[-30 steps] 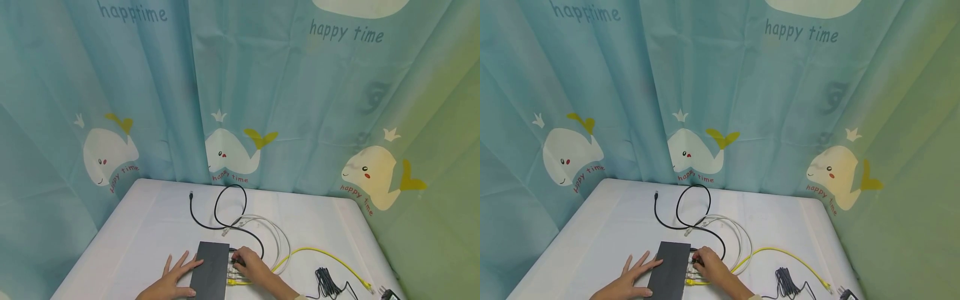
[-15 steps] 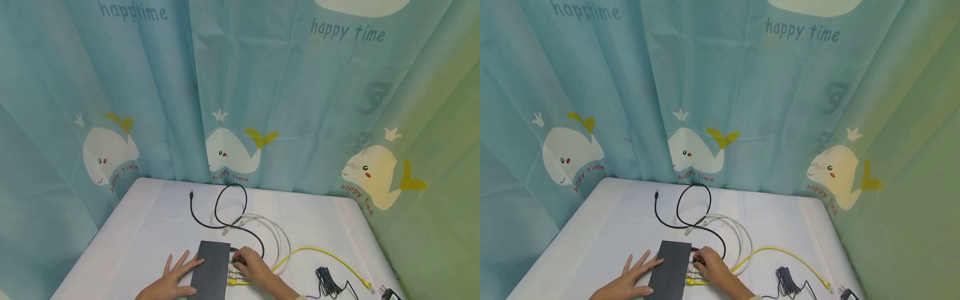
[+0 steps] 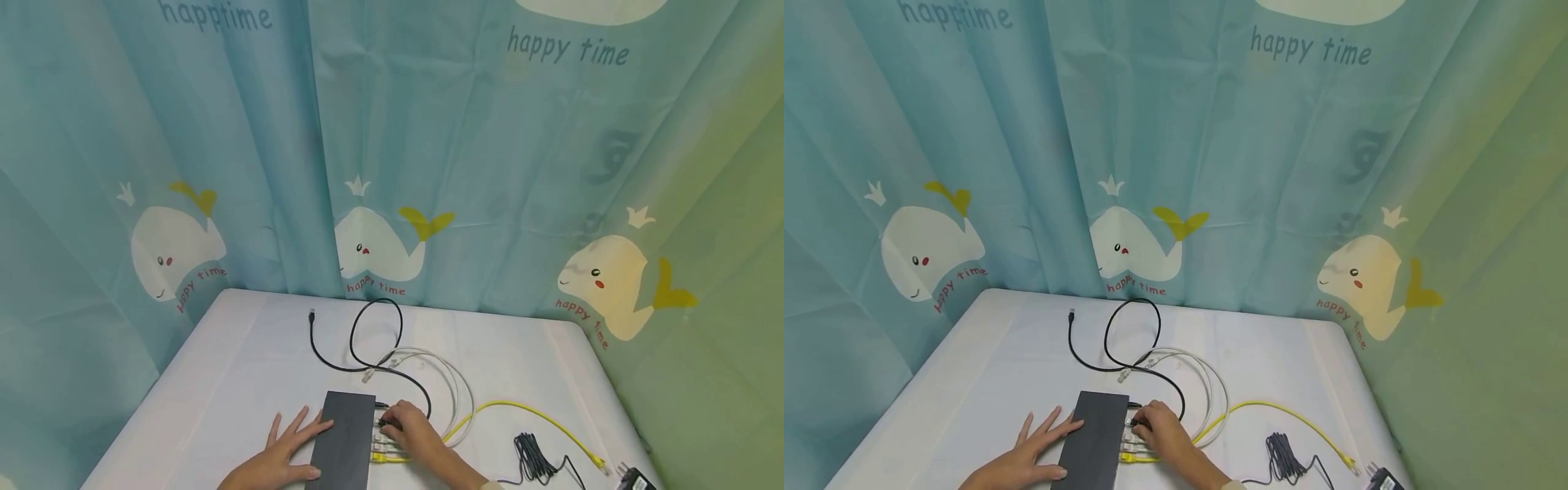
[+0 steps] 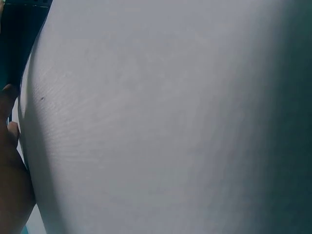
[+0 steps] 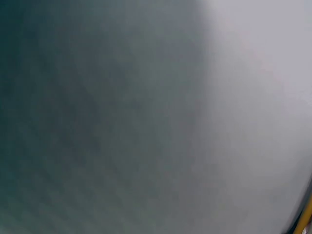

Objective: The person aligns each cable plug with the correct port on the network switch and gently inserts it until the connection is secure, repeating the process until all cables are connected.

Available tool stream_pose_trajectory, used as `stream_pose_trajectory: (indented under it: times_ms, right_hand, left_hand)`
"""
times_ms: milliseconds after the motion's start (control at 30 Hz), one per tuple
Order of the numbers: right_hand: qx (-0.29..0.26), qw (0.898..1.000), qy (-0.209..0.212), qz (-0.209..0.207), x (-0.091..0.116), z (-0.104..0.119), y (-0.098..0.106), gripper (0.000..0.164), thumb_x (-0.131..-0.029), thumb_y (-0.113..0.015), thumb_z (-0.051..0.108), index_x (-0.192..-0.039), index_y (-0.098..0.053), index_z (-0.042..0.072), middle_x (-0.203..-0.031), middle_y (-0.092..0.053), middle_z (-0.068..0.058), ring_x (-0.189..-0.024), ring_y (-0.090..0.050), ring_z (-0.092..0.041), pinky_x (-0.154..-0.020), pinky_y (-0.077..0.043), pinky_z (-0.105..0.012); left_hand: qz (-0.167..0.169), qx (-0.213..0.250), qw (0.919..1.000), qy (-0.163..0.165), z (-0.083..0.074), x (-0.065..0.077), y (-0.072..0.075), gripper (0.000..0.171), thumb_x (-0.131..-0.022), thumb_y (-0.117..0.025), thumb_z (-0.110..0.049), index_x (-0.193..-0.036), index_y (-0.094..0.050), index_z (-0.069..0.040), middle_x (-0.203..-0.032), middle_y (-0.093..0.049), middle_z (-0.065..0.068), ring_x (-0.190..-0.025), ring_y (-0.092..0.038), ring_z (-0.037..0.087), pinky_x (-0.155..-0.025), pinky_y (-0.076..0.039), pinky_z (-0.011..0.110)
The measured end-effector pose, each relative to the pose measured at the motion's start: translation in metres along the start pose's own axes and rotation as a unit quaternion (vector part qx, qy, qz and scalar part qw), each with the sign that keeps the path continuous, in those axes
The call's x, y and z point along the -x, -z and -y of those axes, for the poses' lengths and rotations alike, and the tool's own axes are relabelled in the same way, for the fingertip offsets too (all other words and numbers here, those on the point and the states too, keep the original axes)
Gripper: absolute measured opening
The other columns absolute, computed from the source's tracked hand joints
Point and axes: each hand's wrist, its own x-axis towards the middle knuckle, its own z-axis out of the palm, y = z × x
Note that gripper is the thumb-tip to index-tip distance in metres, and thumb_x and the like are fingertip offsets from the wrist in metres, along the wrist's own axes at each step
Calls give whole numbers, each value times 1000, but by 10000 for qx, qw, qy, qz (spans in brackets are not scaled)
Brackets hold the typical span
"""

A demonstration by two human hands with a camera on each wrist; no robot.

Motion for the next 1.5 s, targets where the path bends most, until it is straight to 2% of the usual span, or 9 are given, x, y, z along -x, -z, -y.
stream_pose_trajectory:
  times_ms: [100, 233, 567, 1067, 1500]
  right_hand:
    - [-16, 10000, -8, -76, -2, -1, -1, 9, -81, -74, 17, -88, -71, 12, -79, -54, 14, -71, -48, 3, -61, -45, -16]
    - [-57, 9999, -23, -131, -7, -4, -1, 9, -81, -75, 17, -87, -72, 12, -78, -55, 13, -69, -48, 3, -60, -45, -16]
    - [-303, 9991, -58, -282, -18, -12, -3, 9, -79, -76, 15, -85, -72, 10, -75, -54, 13, -64, -46, 3, -54, -43, -15]
    - [-529, 9976, -90, -443, -21, -23, -1, 10, -79, -76, 14, -87, -73, 10, -75, -54, 12, -65, -47, 1, -55, -44, -16]
    - [-587, 9965, 44, -602, -27, -26, 3, 11, -79, -76, 14, -88, -72, 9, -77, -55, 10, -67, -49, 0, -56, -45, -17]
  left_hand:
    - [48, -148, 9999, 60, 0, -1, 1, 61, -91, -62, -29, -146, -37, -21, -148, -27, 24, -135, 3, 51, -92, 27, 65]
    - [-67, -493, 9987, 118, -2, -4, 2, 62, -90, -62, -34, -146, -38, -23, -148, -26, 23, -136, 1, 50, -93, 25, 66]
    - [-140, -818, 9965, -45, 2, -15, 9, 62, -89, -62, -35, -145, -39, -22, -147, -29, 24, -135, -5, 51, -92, 22, 68]
    - [-150, -663, 9977, 65, 7, -27, 12, 64, -89, -63, -35, -146, -38, -18, -149, -26, 20, -137, -2, 47, -93, 24, 65]
    - [-193, -720, 9972, 71, 3, -33, 18, 65, -90, -62, -36, -147, -36, -17, -150, -25, 18, -138, 0, 45, -95, 25, 62]
